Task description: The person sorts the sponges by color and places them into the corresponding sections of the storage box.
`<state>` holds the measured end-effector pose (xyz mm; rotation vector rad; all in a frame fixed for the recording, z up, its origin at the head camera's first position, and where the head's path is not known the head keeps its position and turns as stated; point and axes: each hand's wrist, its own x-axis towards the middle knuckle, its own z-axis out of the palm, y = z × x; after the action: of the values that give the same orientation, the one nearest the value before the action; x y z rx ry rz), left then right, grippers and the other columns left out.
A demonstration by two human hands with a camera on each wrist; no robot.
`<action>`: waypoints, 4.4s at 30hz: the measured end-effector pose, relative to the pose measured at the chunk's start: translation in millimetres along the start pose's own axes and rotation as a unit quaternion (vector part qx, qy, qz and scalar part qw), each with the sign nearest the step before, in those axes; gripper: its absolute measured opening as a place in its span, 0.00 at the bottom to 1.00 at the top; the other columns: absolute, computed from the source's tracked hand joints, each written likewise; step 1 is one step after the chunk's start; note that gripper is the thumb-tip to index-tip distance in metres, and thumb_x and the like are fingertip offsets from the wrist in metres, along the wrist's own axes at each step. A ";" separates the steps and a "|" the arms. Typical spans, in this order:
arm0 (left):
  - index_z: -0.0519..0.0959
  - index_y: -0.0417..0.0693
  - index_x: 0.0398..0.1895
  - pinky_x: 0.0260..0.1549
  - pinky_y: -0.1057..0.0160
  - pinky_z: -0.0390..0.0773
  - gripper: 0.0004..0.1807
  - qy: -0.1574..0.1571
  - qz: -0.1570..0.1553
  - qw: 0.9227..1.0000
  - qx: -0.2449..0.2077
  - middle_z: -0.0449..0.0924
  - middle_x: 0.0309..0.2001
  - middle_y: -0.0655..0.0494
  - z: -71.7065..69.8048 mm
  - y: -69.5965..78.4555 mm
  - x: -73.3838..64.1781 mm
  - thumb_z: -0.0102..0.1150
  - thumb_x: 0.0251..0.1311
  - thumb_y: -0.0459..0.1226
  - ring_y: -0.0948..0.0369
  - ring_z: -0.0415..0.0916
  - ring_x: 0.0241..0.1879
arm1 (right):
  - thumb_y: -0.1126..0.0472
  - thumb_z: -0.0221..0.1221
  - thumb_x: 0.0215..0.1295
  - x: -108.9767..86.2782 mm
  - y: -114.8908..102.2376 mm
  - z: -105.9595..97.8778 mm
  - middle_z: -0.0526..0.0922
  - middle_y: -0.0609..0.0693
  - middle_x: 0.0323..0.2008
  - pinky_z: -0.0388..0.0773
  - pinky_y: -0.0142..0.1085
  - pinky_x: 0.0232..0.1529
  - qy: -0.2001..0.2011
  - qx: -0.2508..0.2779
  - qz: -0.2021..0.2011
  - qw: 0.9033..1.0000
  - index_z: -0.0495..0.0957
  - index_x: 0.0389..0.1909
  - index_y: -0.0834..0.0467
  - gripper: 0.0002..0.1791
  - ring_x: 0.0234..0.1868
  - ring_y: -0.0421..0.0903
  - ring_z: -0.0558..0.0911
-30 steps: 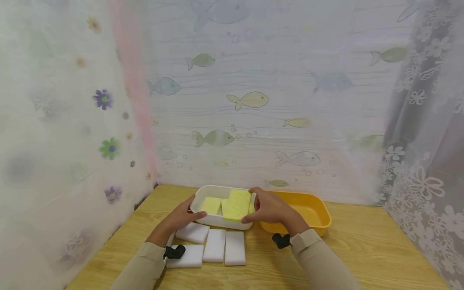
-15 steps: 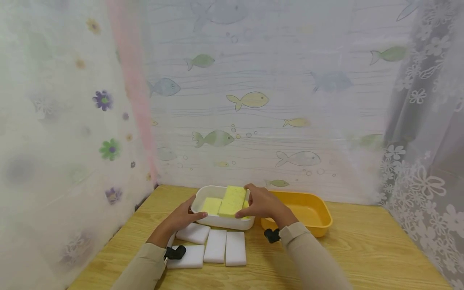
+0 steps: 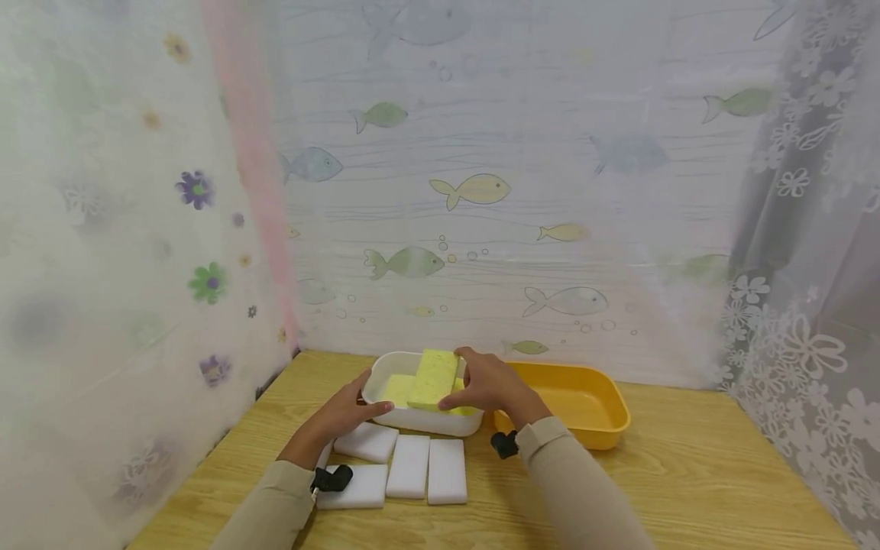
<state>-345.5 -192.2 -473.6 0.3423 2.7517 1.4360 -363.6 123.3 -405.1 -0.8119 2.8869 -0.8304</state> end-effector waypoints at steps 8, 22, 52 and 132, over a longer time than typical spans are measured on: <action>0.45 0.54 0.85 0.57 0.40 0.78 0.58 -0.003 0.012 1.000 -0.007 0.70 0.72 0.42 -0.8 -0.5 -1.0 0.70 0.62 0.57 0.44 0.73 0.67 | 0.36 0.78 0.49 3.8 -3.1 6.1 0.79 0.47 0.29 0.73 0.38 0.29 -0.002 -0.003 0.012 1.000 0.59 0.79 0.58 0.62 0.26 0.44 0.75; 0.47 0.54 0.85 0.56 0.42 0.78 0.58 0.000 0.008 1.000 -0.005 0.74 0.69 0.43 -0.4 -1.2 0.0 0.71 0.61 0.58 0.47 0.76 0.64 | 0.35 0.78 0.48 11.8 -5.6 15.2 0.79 0.45 0.28 0.74 0.38 0.28 0.004 -0.010 0.012 1.000 0.59 0.79 0.56 0.62 0.26 0.44 0.75; 0.46 0.54 0.85 0.56 0.41 0.78 0.55 -0.006 0.012 1.000 -0.004 0.71 0.71 0.41 1.1 -0.5 -2.2 0.68 0.65 0.55 0.45 0.74 0.65 | 0.47 0.63 0.74 -11.5 16.0 4.7 0.79 0.45 0.27 0.72 0.37 0.25 0.108 0.024 -0.006 0.994 0.85 0.47 0.49 0.12 0.21 0.44 0.72; 0.69 0.34 0.73 0.54 0.42 0.80 0.44 -0.029 -0.048 0.991 0.124 0.71 0.70 0.31 -89.7 -36.0 -65.3 0.75 0.60 0.48 0.35 0.75 0.63 | 0.30 0.55 0.72 -155.0 132.6 -25.2 0.24 0.79 0.76 0.51 0.80 0.62 0.105 0.013 0.167 0.980 0.26 0.80 0.71 0.65 0.72 0.86 0.43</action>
<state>-299.0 -297.8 -456.7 0.2468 2.8600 1.0468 -297.2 307.6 -467.4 -0.2350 3.0552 -0.9591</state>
